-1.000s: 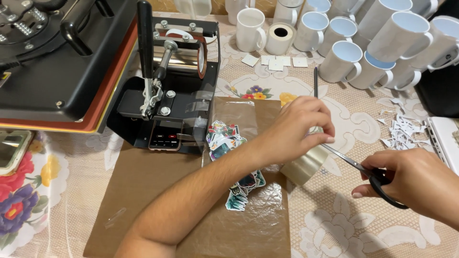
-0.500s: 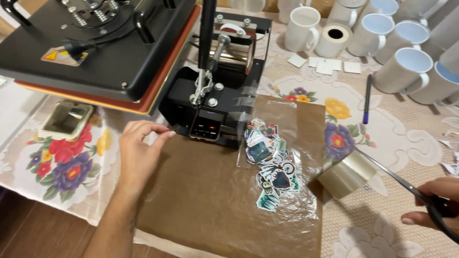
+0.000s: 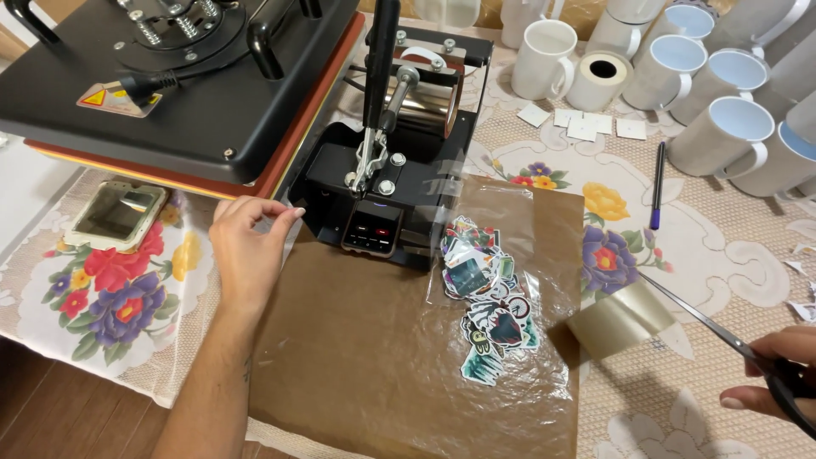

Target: The person is cutting small pieces of adhesive tape with scissors and attaching them to the back of various stickers on a workspace.

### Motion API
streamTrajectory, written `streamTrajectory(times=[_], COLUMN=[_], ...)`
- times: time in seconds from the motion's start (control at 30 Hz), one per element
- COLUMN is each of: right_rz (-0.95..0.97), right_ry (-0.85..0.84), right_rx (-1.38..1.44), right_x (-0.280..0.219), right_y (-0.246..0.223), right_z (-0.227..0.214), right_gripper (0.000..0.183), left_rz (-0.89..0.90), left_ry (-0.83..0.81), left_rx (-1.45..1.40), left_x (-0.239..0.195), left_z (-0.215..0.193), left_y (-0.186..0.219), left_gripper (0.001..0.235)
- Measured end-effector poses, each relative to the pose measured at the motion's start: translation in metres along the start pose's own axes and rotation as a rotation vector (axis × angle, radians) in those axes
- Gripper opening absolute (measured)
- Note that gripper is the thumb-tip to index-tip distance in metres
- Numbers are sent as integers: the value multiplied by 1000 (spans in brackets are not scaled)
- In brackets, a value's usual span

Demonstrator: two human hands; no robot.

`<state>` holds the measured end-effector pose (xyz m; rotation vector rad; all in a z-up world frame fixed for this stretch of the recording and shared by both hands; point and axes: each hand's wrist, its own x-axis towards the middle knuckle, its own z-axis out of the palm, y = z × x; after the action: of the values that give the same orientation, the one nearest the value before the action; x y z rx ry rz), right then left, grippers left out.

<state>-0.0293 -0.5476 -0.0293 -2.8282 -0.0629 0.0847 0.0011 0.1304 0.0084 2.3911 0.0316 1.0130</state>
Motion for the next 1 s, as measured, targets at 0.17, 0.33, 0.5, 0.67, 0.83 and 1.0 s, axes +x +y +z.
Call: streamTrajectory(times=[0.17,0.33,0.5,0.67,0.83,1.0], right_rz=[-12,-10,18,-231,12,41], right_ry=[4,-3,4,153,90,68], right_rx=[35,21,57,200,-319,-624], right_x=[0,-1,-6,-13,-39,-50], right_y=[6,3,-17,-36,-109,-145], right_z=[2,0,-7,-8,-53,-66], right_gripper=[54,52,50,44,44,37], left_rz=[-2,-24,-172,54,449,681], left_ry=[45,98,103,85,-305,-655], left_rx=[50,121,149,134,-343,-668], left_x=[3,0,-5,-25,-20,-19], left_z=[6,8,8,3,34,110], left_y=[-9,-8,-2,47,170,242], left_gripper=[20,23,48,39,52,55])
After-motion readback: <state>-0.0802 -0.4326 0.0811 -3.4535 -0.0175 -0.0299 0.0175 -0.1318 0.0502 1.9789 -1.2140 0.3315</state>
